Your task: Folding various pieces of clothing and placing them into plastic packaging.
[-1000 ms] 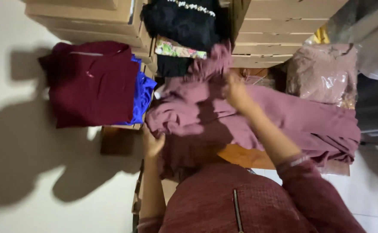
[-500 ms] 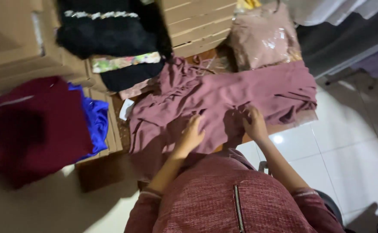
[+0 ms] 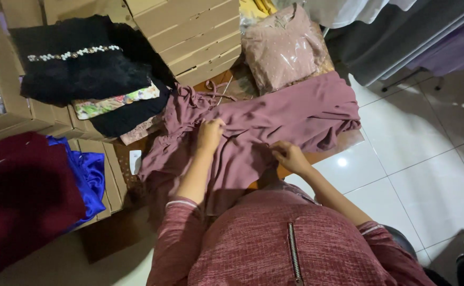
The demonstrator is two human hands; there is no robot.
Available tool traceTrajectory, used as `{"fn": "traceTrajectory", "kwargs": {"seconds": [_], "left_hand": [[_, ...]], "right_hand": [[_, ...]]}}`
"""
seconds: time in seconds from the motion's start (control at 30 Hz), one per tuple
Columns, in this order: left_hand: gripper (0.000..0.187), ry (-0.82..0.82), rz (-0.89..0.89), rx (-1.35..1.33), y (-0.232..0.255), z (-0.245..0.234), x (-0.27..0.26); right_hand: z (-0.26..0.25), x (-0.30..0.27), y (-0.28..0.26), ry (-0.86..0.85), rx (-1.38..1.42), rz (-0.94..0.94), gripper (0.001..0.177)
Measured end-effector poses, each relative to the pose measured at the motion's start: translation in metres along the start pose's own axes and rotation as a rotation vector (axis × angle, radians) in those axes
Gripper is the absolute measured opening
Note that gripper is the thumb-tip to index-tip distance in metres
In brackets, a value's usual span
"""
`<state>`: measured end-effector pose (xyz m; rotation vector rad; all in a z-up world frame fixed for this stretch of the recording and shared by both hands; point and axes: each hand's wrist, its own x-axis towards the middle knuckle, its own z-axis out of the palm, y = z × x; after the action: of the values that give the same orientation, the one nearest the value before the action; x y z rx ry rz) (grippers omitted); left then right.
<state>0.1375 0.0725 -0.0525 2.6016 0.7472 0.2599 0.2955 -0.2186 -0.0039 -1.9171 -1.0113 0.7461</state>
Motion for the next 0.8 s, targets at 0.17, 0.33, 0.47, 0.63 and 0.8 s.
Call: {"fn": "traceTrajectory", "kwargs": {"seconds": [0.17,0.33,0.47,0.63,0.8], "left_hand": [[0.018,0.257,0.028,-0.49,0.037,-0.082,0.008],[0.014,0.362,0.194,-0.634,0.081,-0.124,-0.023],[0.01,0.075,0.182,-0.647,0.093,-0.158,-0.059],[0.035,-0.13,-0.003,-0.347,0.103,-0.231,-0.059],[0.038,0.358,0.042,-0.296,0.008,-0.196,-0.007]], "right_hand": [[-0.009,0.032,0.03,-0.02,1.266,0.476,0.042],[-0.073,0.101,0.095,0.367,1.78,0.416,0.055],[-0.181,0.102,0.087,0.743,1.741,0.29,0.043],[-0.26,0.08,0.075,0.634,1.314,-0.305,0.011],[-0.301,0.184,0.028,0.713,0.568,-0.427,0.017]]}}
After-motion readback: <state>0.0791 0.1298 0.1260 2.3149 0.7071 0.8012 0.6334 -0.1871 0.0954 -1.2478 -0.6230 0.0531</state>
